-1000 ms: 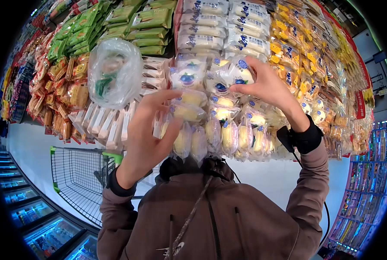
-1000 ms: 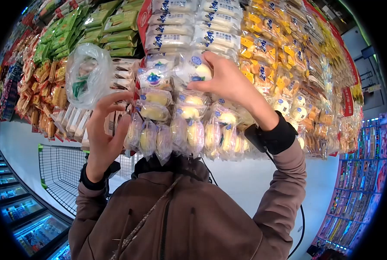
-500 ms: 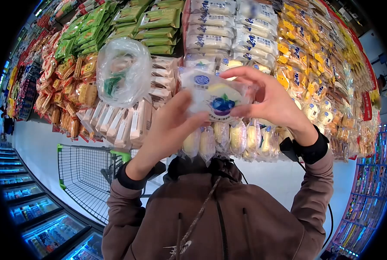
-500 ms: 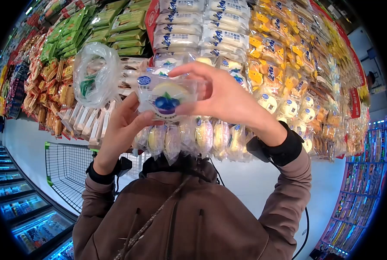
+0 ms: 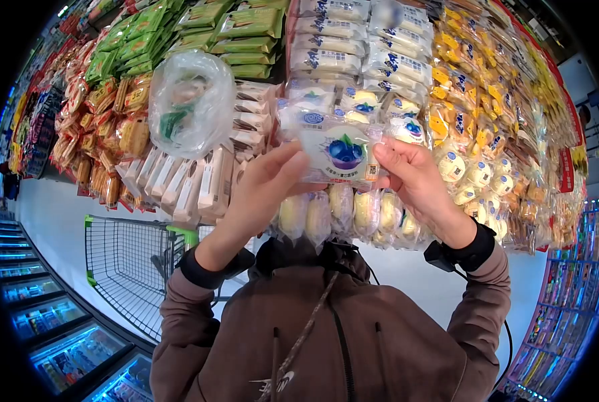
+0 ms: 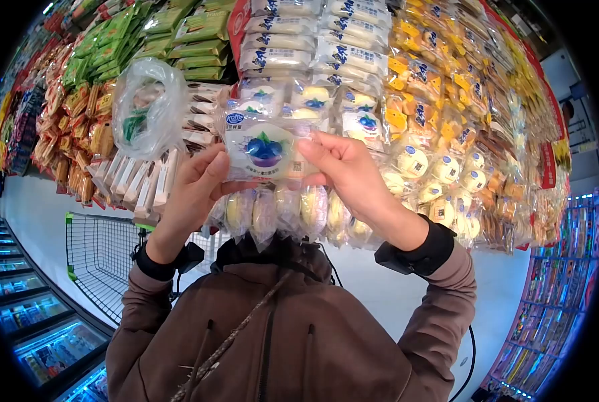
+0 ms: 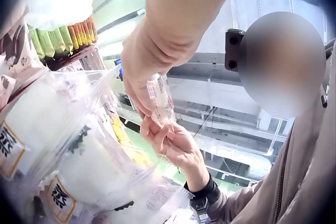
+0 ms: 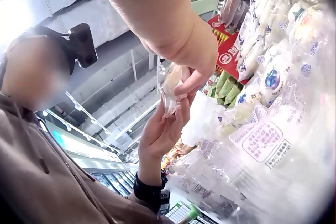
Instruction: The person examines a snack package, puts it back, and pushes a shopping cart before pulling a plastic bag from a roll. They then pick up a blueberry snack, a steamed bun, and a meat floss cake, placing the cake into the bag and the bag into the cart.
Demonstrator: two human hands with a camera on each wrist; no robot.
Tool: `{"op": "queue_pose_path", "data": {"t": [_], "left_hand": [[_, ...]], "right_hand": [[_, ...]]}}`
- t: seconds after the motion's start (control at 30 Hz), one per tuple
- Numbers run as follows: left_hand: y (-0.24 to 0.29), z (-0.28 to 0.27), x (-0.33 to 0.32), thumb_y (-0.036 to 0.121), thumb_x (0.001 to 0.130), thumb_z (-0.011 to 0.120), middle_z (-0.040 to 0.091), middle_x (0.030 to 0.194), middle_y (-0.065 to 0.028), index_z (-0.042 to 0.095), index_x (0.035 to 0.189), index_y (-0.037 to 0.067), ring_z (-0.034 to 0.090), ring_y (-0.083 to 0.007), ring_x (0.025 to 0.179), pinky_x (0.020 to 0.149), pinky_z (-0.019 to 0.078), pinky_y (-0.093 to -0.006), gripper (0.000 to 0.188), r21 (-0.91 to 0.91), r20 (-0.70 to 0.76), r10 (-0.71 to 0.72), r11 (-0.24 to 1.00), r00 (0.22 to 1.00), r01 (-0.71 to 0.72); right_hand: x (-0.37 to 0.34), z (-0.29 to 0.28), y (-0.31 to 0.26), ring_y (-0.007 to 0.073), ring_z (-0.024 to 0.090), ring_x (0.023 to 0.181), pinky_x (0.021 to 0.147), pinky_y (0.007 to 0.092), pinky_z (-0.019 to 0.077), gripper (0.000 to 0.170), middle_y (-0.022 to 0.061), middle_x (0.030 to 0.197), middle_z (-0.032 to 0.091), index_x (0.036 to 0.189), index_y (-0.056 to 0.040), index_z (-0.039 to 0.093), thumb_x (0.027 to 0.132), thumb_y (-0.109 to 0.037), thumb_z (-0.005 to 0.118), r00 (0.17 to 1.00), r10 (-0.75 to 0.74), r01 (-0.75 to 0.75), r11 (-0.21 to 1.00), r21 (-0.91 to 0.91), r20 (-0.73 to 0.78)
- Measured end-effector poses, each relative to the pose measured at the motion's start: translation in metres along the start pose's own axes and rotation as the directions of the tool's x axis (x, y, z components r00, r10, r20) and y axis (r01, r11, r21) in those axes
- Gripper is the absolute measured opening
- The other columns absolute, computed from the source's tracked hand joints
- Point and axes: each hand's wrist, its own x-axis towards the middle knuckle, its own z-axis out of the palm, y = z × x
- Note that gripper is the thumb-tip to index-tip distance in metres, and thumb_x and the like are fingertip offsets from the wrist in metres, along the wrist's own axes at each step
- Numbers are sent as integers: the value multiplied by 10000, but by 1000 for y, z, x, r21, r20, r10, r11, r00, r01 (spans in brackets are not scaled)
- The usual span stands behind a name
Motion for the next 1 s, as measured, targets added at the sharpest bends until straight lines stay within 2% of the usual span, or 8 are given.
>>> {"op": "queue_pose_path", "data": {"t": [0.07,0.27,0.37,0.47,0.6,0.8,0.9,1.0], "left_hand": [[-4,-4,1,211,949,407,530,1146,-106,434,1226,-56,543,-176,1015,857,487,-324,386,-51,9,-17,999,1000,18],[-15,-10,3,274,966,340,568,1103,-126,492,1148,-57,577,-210,994,850,499,-350,407,53,-11,59,997,998,-58],[-13,-7,3,239,956,387,567,1099,-129,479,1182,-65,570,-190,976,841,500,-321,390,-68,-80,46,996,996,-52],[-11,-6,0,246,972,322,562,1123,-139,474,1176,-58,578,-213,999,846,502,-359,397,-62,-66,53,996,996,-57],[-6,1,-7,233,973,310,557,1131,-139,458,1189,-68,578,-212,1002,849,501,-358,399,69,-80,47,997,996,-41],[-9,2,-5,232,972,313,561,1122,-135,452,1192,-74,582,-205,996,846,504,-346,401,44,-88,62,997,994,-58],[-9,1,-3,234,971,319,567,1110,-132,459,1187,-63,586,-204,987,840,508,-337,393,0,-87,60,998,994,-60],[-7,0,-3,236,970,327,571,1101,-130,465,1183,-51,590,-203,978,837,510,-326,383,-22,-89,64,998,994,-67]], "right_hand": [[0,2,2,93,588,843,692,218,491,381,56,999,611,1124,13,551,915,-298,489,1000,15,-15,1000,12,-25],[-1,4,5,161,598,919,755,286,514,391,113,1053,598,1147,52,517,937,-268,434,999,33,-28,993,119,-39],[-2,8,3,192,597,943,783,319,516,391,133,1082,583,1162,73,490,943,-242,418,999,27,-21,979,202,-25],[-3,8,6,215,597,954,794,340,514,395,146,1114,567,1182,80,460,946,-232,408,999,40,-32,961,273,-21],[-2,3,7,233,596,965,800,351,510,398,156,1131,556,1186,76,440,947,-240,404,997,79,-83,930,359,27],[1,0,7,249,602,957,786,358,520,388,162,1126,556,1168,63,442,951,-254,390,995,90,-98,920,379,39],[-1,7,-2,262,608,939,735,320,536,381,158,1080,569,1173,37,422,942,-265,416,984,127,-161,933,321,122],[-5,8,-4,312,584,994,744,338,535,402,165,1111,555,1188,32,401,929,-272,446,984,59,-86,984,158,169]]}}
